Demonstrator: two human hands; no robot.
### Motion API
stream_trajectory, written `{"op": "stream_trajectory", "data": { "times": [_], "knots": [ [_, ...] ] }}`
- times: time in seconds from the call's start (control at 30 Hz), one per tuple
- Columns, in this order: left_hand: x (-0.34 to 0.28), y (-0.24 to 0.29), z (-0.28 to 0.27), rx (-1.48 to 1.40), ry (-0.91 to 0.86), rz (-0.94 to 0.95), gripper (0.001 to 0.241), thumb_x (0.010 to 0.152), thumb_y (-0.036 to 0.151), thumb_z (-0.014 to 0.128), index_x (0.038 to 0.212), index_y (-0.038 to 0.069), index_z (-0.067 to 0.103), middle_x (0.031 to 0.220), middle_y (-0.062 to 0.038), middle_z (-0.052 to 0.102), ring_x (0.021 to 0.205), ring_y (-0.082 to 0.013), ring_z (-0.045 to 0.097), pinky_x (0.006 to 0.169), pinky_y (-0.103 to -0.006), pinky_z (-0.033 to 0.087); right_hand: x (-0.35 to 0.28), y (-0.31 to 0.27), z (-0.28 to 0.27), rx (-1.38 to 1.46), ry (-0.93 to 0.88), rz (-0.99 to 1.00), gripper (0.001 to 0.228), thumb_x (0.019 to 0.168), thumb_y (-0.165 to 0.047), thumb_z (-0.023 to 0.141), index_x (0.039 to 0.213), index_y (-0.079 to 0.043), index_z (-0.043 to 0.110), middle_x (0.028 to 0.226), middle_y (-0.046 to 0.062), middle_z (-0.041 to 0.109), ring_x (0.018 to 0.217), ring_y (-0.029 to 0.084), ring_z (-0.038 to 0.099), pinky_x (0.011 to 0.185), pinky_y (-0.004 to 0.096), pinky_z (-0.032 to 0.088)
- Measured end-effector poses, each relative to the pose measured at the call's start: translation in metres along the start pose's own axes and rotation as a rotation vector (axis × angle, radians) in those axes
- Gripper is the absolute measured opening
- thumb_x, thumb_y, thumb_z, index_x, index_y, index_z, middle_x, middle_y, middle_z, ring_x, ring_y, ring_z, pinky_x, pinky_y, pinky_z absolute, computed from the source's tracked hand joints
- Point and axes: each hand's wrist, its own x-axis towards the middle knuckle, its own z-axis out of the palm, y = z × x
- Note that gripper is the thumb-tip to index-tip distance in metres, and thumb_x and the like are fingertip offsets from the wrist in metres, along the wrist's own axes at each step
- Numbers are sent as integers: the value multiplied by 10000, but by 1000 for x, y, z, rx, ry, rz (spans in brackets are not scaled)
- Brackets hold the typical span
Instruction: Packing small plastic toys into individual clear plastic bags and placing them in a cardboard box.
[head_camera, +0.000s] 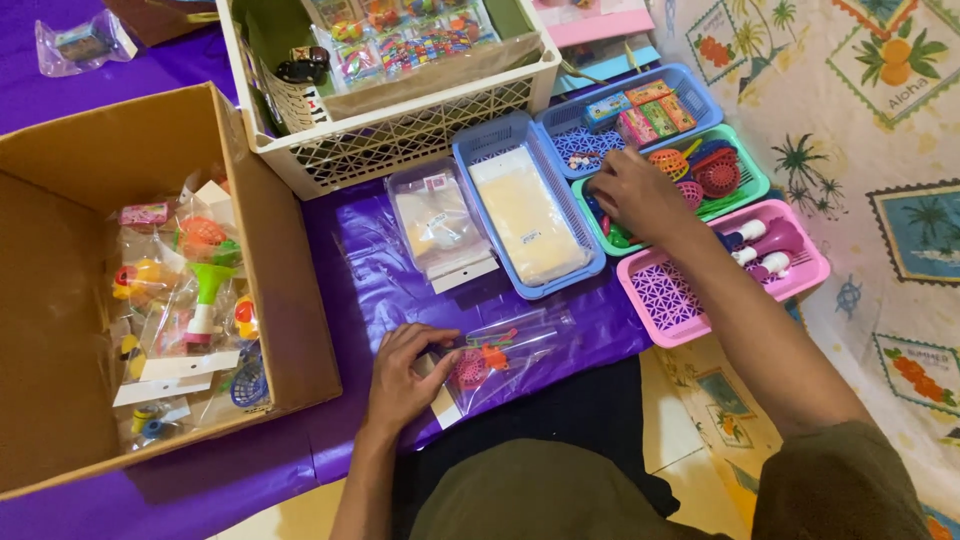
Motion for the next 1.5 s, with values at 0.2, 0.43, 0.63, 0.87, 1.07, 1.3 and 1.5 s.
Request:
{"op": "stream_trajectory", "data": {
  "times": [0.2, 0.43, 0.63, 0.87, 1.07, 1.3, 1.5],
  "knots": [
    [-1, 5, 0, 3, -14, -3, 216, 854, 243, 808, 1064, 194, 800, 829, -21, 759, 860, -269, 712, 785, -388, 483, -9, 8, 11, -14, 29, -47, 43, 979, -187, 678, 952, -178, 710, 972, 58, 567, 954, 290, 627, 830, 390, 529],
    [1, 4, 1, 27, -1, 0, 208, 858, 237, 799, 1063, 199, 796, 827, -7, 758, 859, -256, 713, 777, -378, 486, -19, 17, 31, -181, 1, 5, 81, 987, -287, 657, 937, -232, 689, 1006, -12, 605, 1003, 209, 632, 833, 330, 511],
    [1, 5, 2, 35, 2, 13, 216, 855, 236, 800, 1069, 211, 797, 835, 4, 759, 867, -245, 711, 782, -373, 487, -25, 20, 40, -160, -51, 61, 172, 907, -211, 719, 1075, -189, 687, 1024, 15, 637, 1021, 250, 650, 854, 364, 532],
    [0, 5, 2, 40, -7, 6, 196, 865, 224, 792, 1060, 211, 796, 837, 6, 761, 862, -238, 708, 767, -366, 471, -16, 3, 16, -37, -142, 162, 325, 838, -166, 787, 1148, -112, 705, 988, 82, 694, 1023, 333, 644, 899, 442, 506],
    [1, 9, 1, 65, -18, -6, 176, 867, 232, 795, 1040, 202, 796, 830, -4, 763, 862, -251, 714, 762, -374, 469, -13, 6, 11, 31, -125, 162, 325, 823, -135, 806, 1129, -97, 704, 997, 98, 680, 1014, 351, 639, 927, 451, 493],
    [0, 4, 3, 54, -26, -3, 194, 854, 207, 796, 1048, 211, 796, 831, 2, 764, 866, -250, 713, 768, -370, 470, -5, -14, -21, 256, -117, 174, 227, 880, -32, 755, 1104, -67, 739, 1049, 146, 740, 1005, 380, 649, 910, 454, 496],
    [-1, 3, 4, 67, -27, -1, 195, 856, 210, 793, 1051, 214, 798, 829, 1, 764, 868, -249, 714, 773, -368, 471, -2, -8, -21, 168, -78, 55, 181, 863, -82, 759, 1044, -84, 756, 1028, 130, 743, 1003, 358, 644, 911, 438, 522]
  ]
}}
